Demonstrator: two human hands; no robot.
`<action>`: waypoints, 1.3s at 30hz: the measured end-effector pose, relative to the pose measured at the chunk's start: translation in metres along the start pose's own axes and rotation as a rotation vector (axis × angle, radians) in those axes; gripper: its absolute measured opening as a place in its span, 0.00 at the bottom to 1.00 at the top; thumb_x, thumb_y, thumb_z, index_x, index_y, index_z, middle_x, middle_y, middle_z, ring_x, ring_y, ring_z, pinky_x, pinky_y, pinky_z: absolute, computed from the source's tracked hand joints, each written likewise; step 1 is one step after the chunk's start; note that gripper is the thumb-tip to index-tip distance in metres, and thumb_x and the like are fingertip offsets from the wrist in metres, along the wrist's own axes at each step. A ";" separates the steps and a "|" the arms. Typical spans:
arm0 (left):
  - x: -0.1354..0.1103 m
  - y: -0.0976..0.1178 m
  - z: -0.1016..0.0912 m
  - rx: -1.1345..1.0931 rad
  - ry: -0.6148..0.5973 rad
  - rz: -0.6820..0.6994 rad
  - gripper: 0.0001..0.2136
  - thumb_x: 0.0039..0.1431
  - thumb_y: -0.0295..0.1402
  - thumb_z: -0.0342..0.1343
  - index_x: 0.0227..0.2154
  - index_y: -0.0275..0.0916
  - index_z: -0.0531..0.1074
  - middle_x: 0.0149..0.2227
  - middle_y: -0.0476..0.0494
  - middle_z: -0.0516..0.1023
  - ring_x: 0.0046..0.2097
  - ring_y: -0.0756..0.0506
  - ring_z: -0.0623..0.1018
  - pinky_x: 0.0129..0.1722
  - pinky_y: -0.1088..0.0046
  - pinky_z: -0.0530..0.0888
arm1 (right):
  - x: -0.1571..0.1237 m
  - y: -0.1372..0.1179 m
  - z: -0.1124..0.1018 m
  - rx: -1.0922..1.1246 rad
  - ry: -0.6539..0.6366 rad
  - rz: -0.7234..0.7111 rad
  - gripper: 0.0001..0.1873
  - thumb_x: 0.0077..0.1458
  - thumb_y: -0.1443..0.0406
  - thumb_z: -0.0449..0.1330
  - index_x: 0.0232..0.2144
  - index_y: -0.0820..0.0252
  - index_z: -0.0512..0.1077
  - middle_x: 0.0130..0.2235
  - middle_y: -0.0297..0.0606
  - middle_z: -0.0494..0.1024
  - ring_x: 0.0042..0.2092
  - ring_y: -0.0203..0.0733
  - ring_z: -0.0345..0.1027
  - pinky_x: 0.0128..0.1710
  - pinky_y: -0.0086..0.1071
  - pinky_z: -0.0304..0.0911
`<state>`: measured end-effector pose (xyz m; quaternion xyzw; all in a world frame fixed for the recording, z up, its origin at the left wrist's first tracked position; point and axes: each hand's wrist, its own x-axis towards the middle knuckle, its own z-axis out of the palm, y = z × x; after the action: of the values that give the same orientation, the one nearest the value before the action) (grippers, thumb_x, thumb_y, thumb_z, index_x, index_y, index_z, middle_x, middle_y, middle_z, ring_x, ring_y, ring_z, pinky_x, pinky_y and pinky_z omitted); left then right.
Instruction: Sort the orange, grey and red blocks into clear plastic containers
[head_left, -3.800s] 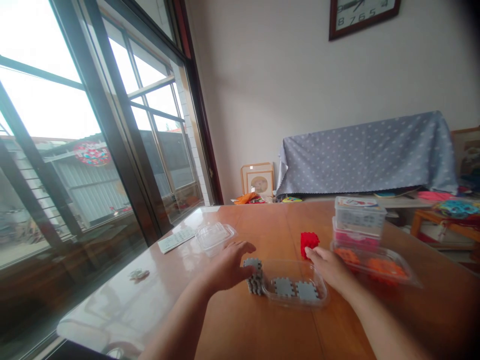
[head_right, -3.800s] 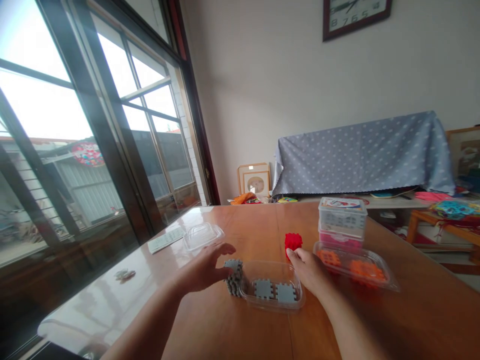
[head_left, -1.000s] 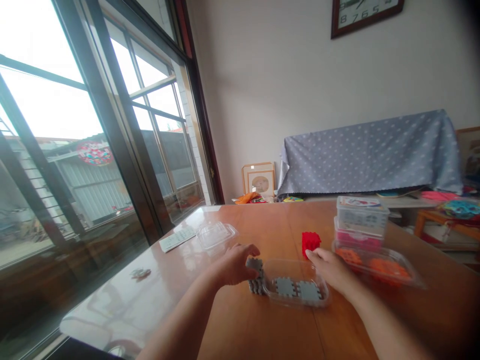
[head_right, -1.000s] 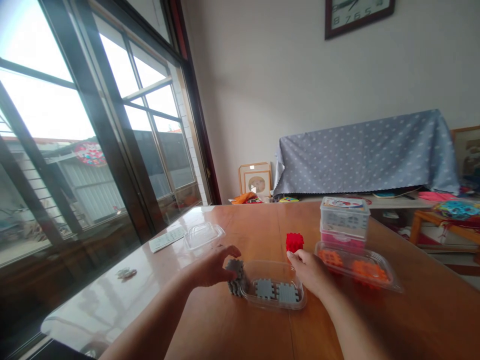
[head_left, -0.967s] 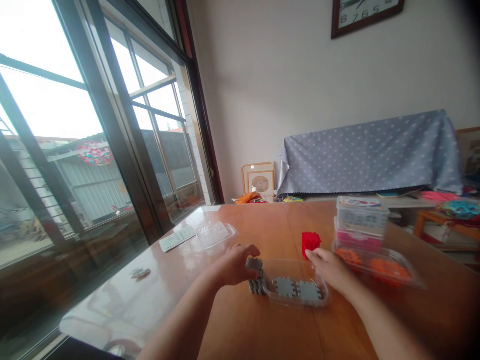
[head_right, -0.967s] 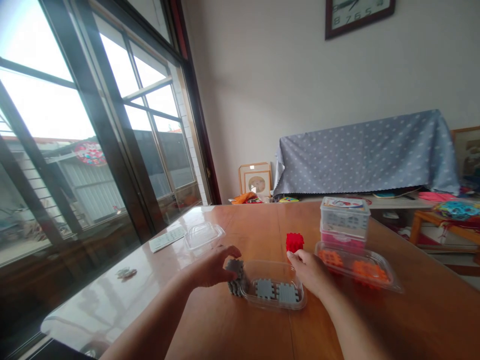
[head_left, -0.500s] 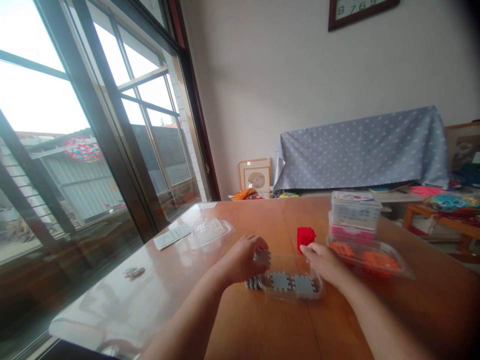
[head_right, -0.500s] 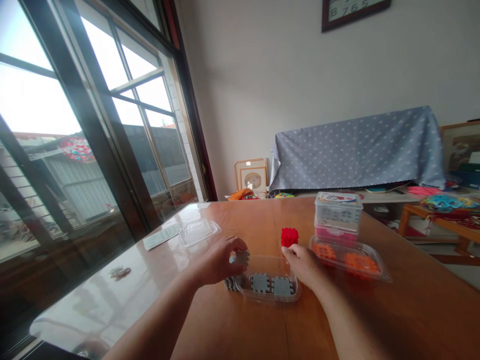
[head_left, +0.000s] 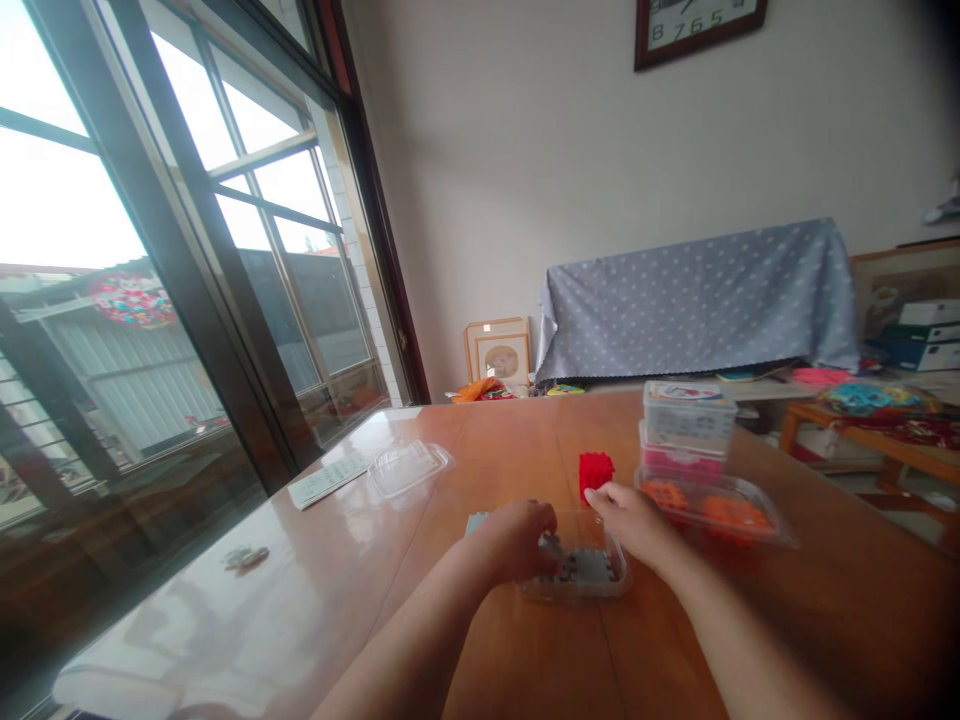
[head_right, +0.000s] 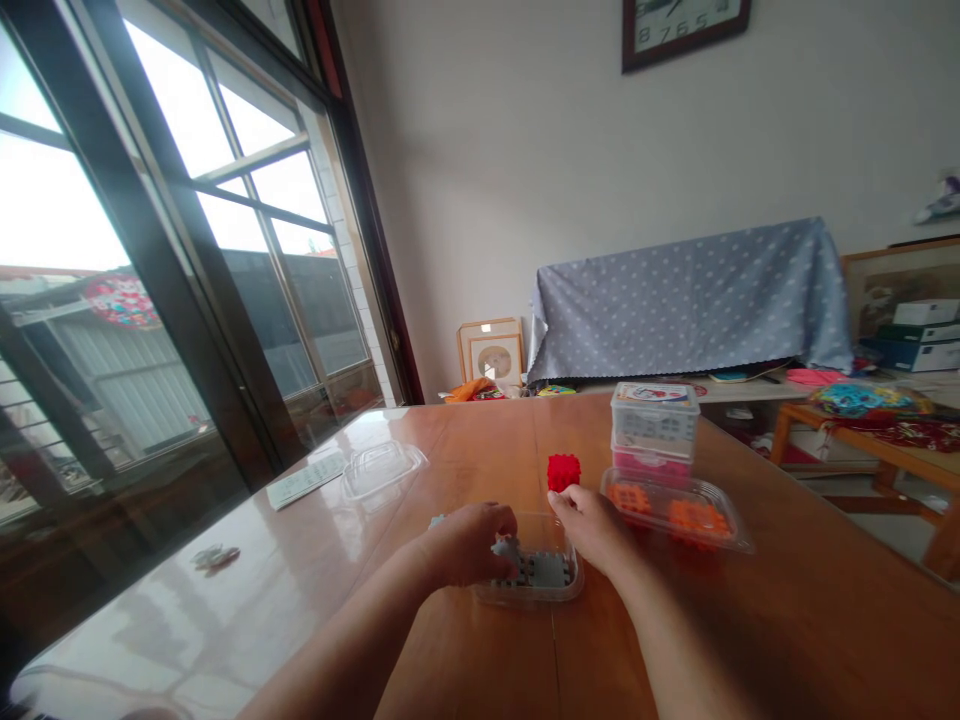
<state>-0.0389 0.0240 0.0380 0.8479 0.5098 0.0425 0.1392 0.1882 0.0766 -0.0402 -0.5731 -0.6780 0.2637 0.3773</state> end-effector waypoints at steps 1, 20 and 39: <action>0.001 -0.001 0.001 0.001 -0.002 -0.004 0.23 0.48 0.41 0.68 0.47 0.43 0.74 0.47 0.43 0.79 0.42 0.41 0.78 0.36 0.71 0.72 | 0.000 0.000 0.000 0.001 -0.001 0.000 0.24 0.61 0.46 0.52 0.24 0.57 0.69 0.23 0.32 0.74 0.29 0.41 0.66 0.29 0.30 0.52; 0.007 0.017 -0.002 0.165 -0.079 0.114 0.17 0.57 0.30 0.54 0.47 0.50 0.81 0.43 0.42 0.80 0.41 0.40 0.79 0.41 0.68 0.73 | 0.000 -0.002 0.000 0.008 -0.012 -0.012 0.22 0.61 0.49 0.53 0.24 0.57 0.69 0.24 0.33 0.75 0.29 0.41 0.67 0.30 0.30 0.54; 0.014 0.020 0.003 0.036 -0.064 0.094 0.15 0.52 0.39 0.63 0.44 0.48 0.80 0.40 0.45 0.83 0.36 0.42 0.80 0.33 0.72 0.70 | -0.003 -0.008 -0.002 0.010 -0.014 -0.034 0.20 0.61 0.51 0.54 0.25 0.57 0.70 0.25 0.33 0.74 0.30 0.41 0.66 0.30 0.30 0.53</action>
<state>-0.0146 0.0274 0.0395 0.8742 0.4652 0.0125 0.1382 0.1855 0.0716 -0.0335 -0.5575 -0.6890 0.2649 0.3798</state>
